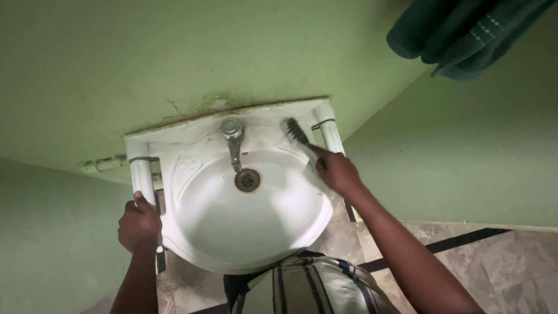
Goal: The person scrubs a white wall-mounted sink with a brush, focusing on the basin, drain, and faucet area. The person repeatedly brushes the sink surfaces while holding the sink handles for stability.
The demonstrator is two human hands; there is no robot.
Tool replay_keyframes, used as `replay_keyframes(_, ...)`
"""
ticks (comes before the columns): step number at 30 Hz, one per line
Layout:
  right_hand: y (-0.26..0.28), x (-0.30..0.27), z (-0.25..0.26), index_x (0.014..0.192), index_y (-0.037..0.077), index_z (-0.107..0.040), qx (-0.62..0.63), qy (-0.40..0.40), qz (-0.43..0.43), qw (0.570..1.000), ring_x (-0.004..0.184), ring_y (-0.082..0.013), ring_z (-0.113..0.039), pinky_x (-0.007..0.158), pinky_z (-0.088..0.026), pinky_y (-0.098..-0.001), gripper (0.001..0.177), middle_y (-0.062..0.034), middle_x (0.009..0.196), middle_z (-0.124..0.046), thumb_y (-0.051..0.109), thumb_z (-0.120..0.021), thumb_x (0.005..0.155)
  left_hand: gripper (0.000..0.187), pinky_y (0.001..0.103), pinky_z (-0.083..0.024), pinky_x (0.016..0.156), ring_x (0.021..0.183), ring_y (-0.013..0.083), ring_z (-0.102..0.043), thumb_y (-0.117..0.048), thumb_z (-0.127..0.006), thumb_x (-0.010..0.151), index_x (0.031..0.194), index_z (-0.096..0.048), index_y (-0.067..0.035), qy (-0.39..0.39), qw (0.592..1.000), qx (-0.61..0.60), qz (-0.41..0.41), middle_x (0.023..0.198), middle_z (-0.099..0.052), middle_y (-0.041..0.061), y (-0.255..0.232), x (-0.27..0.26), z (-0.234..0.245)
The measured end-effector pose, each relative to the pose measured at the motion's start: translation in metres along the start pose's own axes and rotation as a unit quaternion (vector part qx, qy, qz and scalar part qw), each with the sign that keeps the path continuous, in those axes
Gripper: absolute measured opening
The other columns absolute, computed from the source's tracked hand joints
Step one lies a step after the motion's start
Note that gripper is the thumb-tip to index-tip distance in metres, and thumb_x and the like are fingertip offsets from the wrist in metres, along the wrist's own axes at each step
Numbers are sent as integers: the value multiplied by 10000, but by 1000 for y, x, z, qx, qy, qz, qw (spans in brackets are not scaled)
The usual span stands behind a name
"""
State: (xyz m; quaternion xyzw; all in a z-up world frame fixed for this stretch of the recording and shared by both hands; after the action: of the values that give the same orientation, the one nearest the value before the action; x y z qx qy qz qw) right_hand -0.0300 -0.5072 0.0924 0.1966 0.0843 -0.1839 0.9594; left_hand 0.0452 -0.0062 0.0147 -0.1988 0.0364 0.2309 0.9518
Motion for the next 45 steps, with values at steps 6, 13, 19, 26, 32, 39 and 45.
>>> replay_keyframes(6,2,3,2,1463,254,-568,44,-50,45,997,783,-425,-685,734,-551,-545,579,-232,880,-712,146,-582,895,646,614,-516,842,962,516,-681,-576,-333,1103,1186,-711,-59,-17,1000,5,0,1014,-729,268,-2,1,2)
replay_keyframes(13,22,-5,-15,1445,244,-591,87,4,70,994,686,-411,-663,681,-531,-522,541,-234,792,-683,143,-584,914,642,605,-518,856,956,507,-692,-574,-329,1104,1191,-705,-61,-8,1000,-12,10,1002,-738,259,2,2,2)
replay_keyframes(19,54,-3,-25,1482,267,-539,90,44,80,992,715,-380,-683,670,-539,-513,608,-192,846,-724,108,-560,895,649,610,-515,878,973,524,-683,-569,-318,1119,1186,-706,-54,-4,1000,-9,7,1011,-737,268,0,-3,3)
replay_keyframes(26,76,-16,-32,1457,248,-578,149,102,116,977,825,-378,-722,772,-564,-485,528,-226,951,-740,137,-566,942,652,619,-507,871,976,529,-677,-583,-313,1102,1207,-699,-68,-11,1000,-9,6,1014,-733,276,-1,-2,1)
replay_keyframes(32,89,-41,-56,1497,269,-515,67,149,33,986,893,-396,-712,808,-566,-506,559,-220,1012,-731,195,-543,944,666,611,-512,876,983,520,-680,-598,-305,1093,1189,-701,-72,7,1000,-14,21,1014,-736,262,3,1,-1)
replay_keyframes(39,131,-64,-69,1396,206,-622,159,204,160,953,929,-376,-716,843,-561,-490,547,-210,1028,-746,127,-568,857,670,606,-516,887,993,503,-689,-609,-298,1081,1164,-681,-66,41,998,-43,29,999,-753,235,7,3,-3)
replay_keyframes(45,163,-55,-76,1477,224,-551,154,156,70,973,880,-392,-731,811,-570,-474,504,-242,969,-738,156,-548,978,639,640,-503,870,983,552,-666,-598,-303,1072,1225,-647,-82,29,999,-38,17,1042,-720,294,13,12,-10)
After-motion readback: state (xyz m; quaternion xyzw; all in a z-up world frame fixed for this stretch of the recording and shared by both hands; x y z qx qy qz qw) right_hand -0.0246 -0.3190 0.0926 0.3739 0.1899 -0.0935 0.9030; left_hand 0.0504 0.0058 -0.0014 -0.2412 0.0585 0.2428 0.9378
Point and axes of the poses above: each hand's wrist, its own x-axis towards the middle knuckle, its own z-axis out of the back of the hand, y = z × x, the point moved 6 cm from there along x, towards the middle knuckle
